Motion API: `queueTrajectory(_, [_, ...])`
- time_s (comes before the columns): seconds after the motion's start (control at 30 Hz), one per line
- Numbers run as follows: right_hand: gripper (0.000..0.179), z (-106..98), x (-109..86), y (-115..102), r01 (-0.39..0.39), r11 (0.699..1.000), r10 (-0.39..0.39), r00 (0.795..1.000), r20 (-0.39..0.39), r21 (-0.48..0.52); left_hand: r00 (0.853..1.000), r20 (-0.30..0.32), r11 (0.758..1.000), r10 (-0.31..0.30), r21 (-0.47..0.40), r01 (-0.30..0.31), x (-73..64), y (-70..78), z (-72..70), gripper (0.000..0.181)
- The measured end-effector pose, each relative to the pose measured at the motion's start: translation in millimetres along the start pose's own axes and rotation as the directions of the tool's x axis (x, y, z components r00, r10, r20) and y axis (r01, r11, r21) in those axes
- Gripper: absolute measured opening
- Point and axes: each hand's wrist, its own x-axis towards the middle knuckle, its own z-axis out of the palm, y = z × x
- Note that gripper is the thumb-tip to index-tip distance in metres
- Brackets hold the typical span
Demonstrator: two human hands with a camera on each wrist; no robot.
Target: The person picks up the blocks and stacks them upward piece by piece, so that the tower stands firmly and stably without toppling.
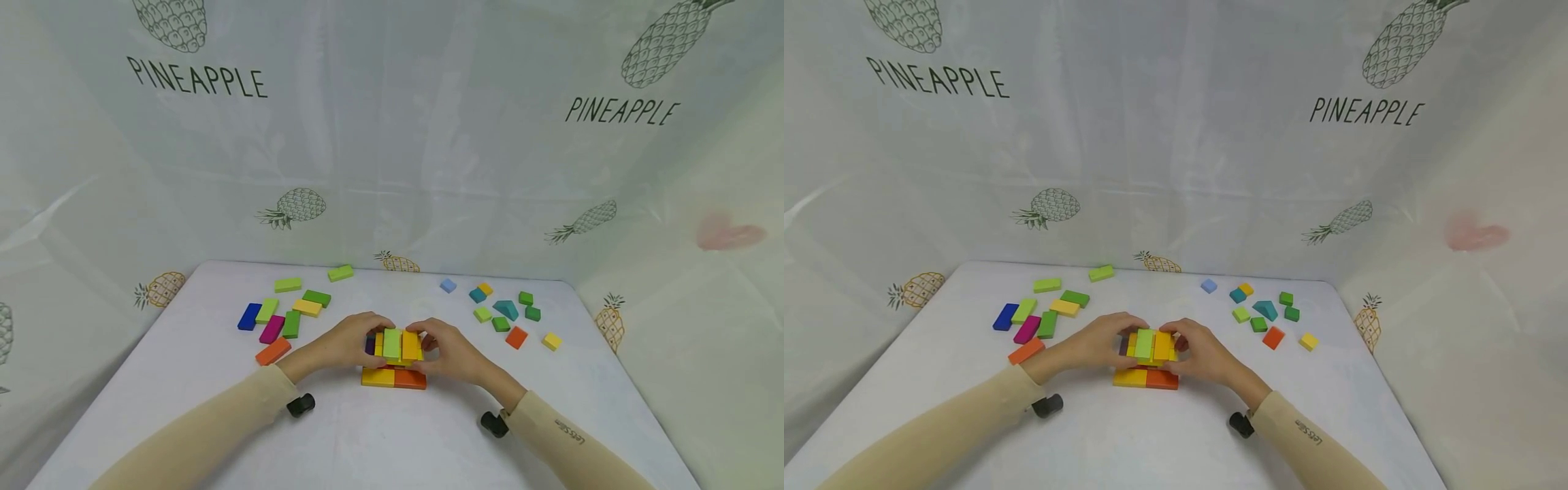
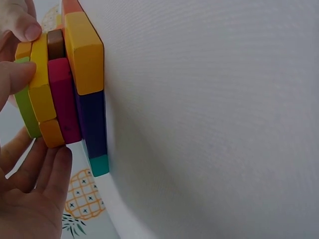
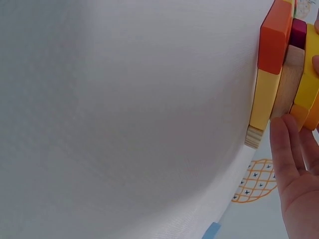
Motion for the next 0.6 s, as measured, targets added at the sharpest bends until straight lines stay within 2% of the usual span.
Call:
queueTrajectory(0.13, [0.063, 0, -0.7, -1, 0.002, 1.0, -0.002, 1.0, 0.0, 0.003, 1.0, 0.005, 1.0, 0.003, -0.009, -0.003, -0.4, 0.0, -0.2, 0.067])
queueTrajectory(0.3, [0.063, 0, -1.5, -2, -0.006, 1.0, 0.006, 1.0, 0.001, 0.007, 0.999, 0.038, 1.0, -0.001, -0.004, 0.001, -2.4, -5.9, -5.6, 0.08])
queueTrajectory(0.37, [0.063, 0, -1.1, -2, -0.008, 1.0, 0.008, 1.0, 0.004, 0.004, 0.999, 0.043, 1.0, -0.016, -0.021, 0.017, -4.8, -9.4, -13.5, 0.083])
queueTrajectory(0.47, [0.063, -1, -0.2, -3, -0.014, 1.0, 0.014, 1.0, 0.01, -0.005, 0.999, 0.021, 0.997, -0.043, -0.066, 0.044, -8.6, -18.4, -31.5, 0.076])
queueTrajectory(0.6, [0.063, -1, -0.5, -3, -0.022, 1.0, 0.022, 1.0, 0.007, -0.016, 0.994, -0.075, 0.996, -0.078, -0.054, 0.074, -8.6, -46.1, -56.6, 0.057])
